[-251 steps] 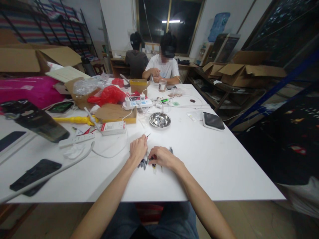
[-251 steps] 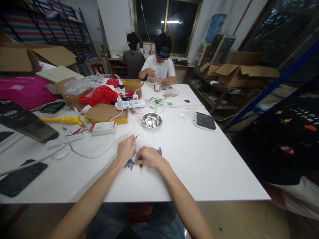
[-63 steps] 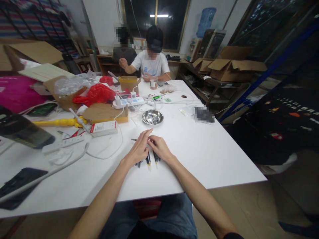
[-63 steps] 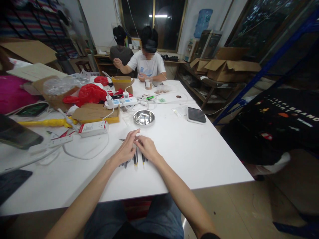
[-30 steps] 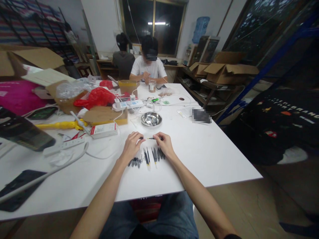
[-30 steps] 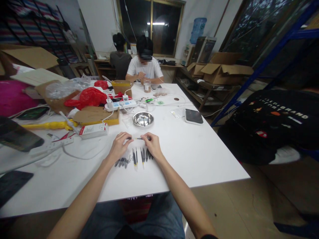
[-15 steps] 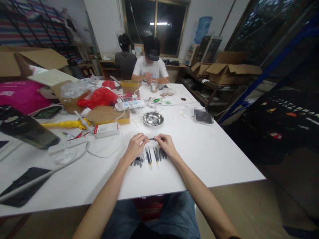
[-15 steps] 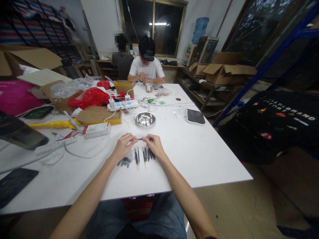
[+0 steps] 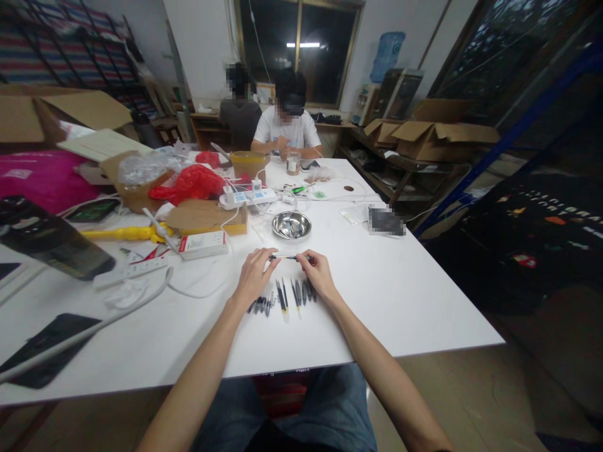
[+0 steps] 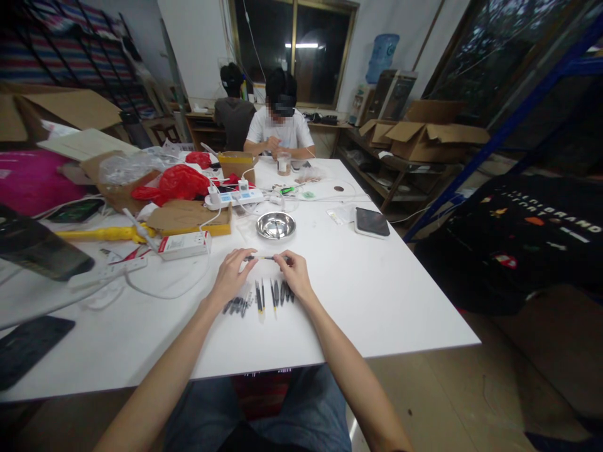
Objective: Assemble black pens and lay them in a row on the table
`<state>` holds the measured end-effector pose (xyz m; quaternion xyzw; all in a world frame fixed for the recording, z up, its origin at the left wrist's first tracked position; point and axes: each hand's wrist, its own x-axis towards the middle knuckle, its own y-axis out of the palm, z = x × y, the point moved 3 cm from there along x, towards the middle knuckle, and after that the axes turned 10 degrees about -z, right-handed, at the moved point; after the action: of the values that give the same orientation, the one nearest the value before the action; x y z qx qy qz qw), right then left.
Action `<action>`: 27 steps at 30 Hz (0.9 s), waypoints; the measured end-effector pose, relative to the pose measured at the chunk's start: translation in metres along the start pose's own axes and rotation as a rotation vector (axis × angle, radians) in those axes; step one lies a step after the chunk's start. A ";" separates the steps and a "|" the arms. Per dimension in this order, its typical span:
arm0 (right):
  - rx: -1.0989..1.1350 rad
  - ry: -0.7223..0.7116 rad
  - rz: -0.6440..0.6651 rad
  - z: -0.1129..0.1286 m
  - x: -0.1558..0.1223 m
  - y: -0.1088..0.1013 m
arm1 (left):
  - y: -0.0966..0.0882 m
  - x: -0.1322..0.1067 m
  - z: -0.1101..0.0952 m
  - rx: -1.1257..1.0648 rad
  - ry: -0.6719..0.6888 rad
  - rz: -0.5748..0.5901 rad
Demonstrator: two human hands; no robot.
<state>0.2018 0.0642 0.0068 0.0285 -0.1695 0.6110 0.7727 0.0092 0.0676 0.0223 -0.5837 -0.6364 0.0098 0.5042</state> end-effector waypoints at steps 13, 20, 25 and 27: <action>0.101 -0.015 0.034 -0.001 0.001 -0.001 | 0.001 0.001 0.006 0.002 -0.017 -0.027; 0.131 0.026 0.037 -0.005 0.002 -0.002 | 0.000 0.001 0.008 -0.028 0.014 -0.038; 0.065 -0.016 0.059 -0.007 0.003 -0.004 | -0.001 0.000 0.010 -0.036 0.032 -0.043; -0.008 -0.043 0.064 -0.006 0.002 -0.004 | 0.000 0.000 0.011 -0.034 0.034 -0.046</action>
<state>0.2077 0.0666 0.0024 0.0331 -0.1894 0.6341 0.7490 0.0017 0.0742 0.0172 -0.5775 -0.6410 -0.0225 0.5050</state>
